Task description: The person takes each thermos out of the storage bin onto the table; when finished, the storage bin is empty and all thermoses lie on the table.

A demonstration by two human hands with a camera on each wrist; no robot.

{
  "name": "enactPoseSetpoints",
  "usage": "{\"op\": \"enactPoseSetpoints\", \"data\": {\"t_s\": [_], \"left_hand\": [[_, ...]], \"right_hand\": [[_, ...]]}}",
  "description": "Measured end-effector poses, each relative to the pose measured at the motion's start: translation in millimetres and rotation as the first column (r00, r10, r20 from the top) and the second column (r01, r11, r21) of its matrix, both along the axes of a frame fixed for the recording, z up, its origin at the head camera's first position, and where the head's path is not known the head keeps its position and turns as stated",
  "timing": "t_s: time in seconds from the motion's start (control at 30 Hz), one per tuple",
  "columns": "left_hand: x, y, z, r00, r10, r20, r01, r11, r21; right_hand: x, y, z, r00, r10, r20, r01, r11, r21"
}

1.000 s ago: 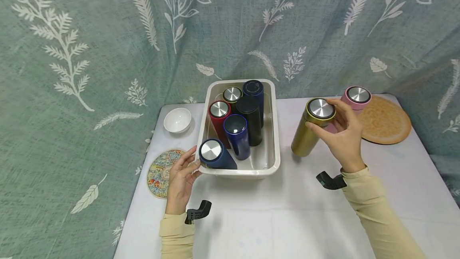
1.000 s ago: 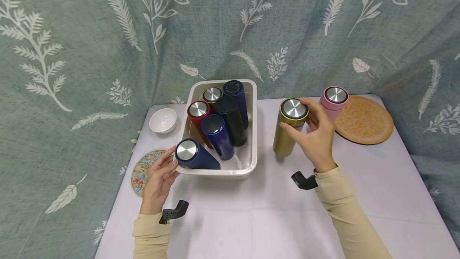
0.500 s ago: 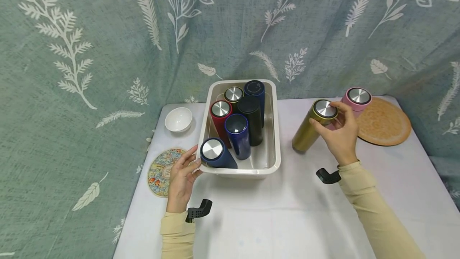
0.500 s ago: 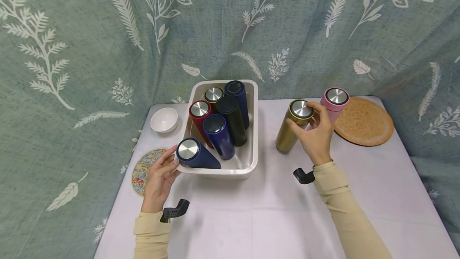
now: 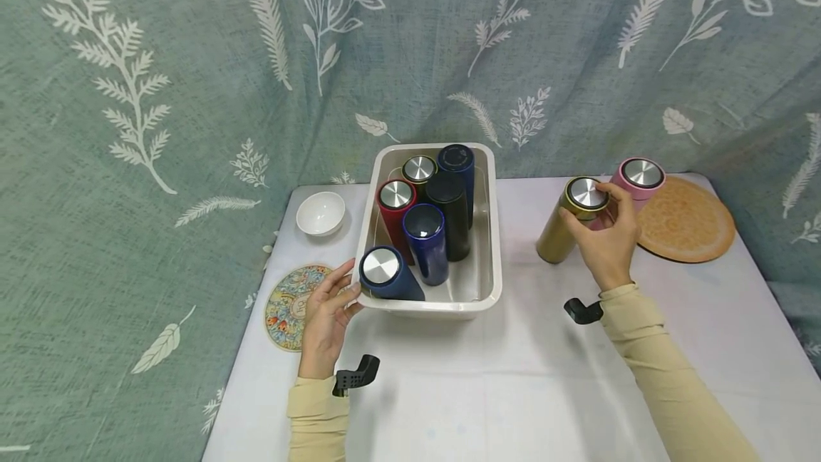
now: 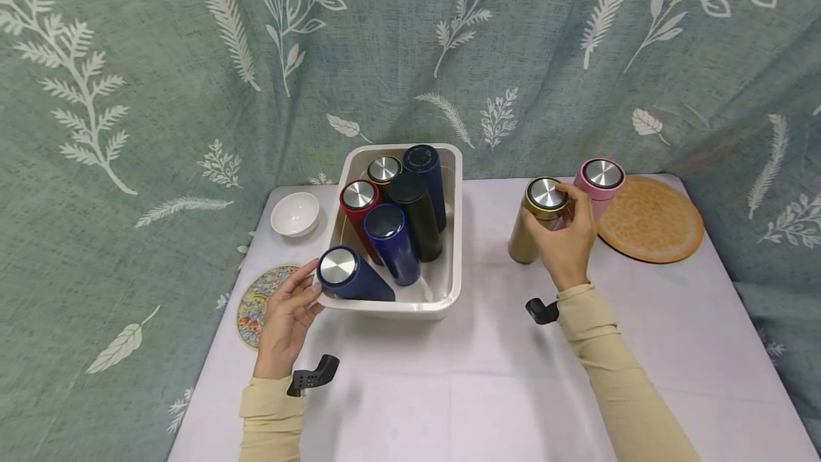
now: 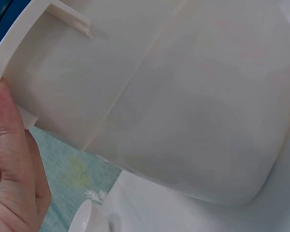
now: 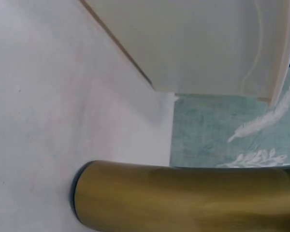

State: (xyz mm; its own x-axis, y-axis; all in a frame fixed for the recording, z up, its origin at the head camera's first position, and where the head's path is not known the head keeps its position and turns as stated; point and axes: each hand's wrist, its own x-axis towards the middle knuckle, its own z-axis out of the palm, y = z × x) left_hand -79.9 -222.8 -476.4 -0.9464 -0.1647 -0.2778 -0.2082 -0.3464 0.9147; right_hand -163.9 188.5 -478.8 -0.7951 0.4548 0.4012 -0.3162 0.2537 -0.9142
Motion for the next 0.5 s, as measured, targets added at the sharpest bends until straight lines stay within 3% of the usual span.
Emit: {"op": "enactPoseSetpoints", "data": {"t_s": [0.5], "left_hand": [[-0.9,-0.3,-0.3,1.0,-0.007,0.006,0.007,1.0,0.006]], "right_hand": [[-10.7,1.8,-6.4,0.999,-0.033,-0.014,0.033,0.999,0.01]]}}
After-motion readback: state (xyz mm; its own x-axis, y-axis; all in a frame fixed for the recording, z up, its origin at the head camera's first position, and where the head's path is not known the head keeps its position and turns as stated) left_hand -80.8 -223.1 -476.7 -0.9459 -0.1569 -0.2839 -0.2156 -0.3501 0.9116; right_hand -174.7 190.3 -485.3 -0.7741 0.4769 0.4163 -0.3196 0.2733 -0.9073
